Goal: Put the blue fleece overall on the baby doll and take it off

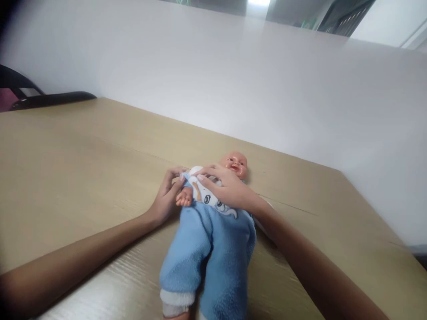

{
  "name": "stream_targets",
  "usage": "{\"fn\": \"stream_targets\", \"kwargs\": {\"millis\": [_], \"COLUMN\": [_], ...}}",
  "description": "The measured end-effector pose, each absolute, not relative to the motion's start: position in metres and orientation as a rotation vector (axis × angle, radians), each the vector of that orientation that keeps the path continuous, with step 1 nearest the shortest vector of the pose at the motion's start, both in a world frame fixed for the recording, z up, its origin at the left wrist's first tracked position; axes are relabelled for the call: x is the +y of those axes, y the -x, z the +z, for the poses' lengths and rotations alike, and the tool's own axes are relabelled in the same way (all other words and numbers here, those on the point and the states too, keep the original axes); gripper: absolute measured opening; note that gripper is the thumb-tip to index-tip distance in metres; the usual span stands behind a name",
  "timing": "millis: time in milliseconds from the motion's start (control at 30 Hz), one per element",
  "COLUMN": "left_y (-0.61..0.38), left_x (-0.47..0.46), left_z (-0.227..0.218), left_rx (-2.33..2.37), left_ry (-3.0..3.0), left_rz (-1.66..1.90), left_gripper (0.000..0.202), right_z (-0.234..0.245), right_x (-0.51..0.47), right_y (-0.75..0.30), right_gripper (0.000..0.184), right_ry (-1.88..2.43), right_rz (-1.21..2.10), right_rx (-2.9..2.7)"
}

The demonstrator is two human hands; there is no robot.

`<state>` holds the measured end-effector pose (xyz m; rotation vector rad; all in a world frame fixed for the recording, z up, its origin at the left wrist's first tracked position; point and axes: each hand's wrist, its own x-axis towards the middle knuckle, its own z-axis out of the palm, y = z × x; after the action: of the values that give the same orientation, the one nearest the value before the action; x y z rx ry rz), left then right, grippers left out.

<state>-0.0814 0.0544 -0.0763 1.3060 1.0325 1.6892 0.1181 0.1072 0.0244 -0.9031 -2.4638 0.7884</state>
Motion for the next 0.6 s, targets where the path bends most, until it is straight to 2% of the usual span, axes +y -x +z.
{"fn": "stream_targets", "kwargs": {"millis": [100,333,600], "left_y": [0.082,0.083,0.085], "left_x": [0.062,0.093,0.129], "left_z": [-0.079,-0.083,-0.076], "left_rx": [1.011,0.957,0.914], "left_ry": [-1.147,-0.927,-1.112], "left_rz": [1.609,1.416,1.138], "left_gripper": [0.028,0.04,0.04], "right_z": [0.02,-0.017,-0.042], "right_x": [0.094,0.105,0.123], "right_y": [-0.123,-0.128,-0.143], "right_gripper": [0.033,0.028,0.034], "right_ry": [1.04,1.158,0.927], "right_rz": [0.721,0.715,1.34], "right_rx": [-2.444,-2.127,-1.786]}}
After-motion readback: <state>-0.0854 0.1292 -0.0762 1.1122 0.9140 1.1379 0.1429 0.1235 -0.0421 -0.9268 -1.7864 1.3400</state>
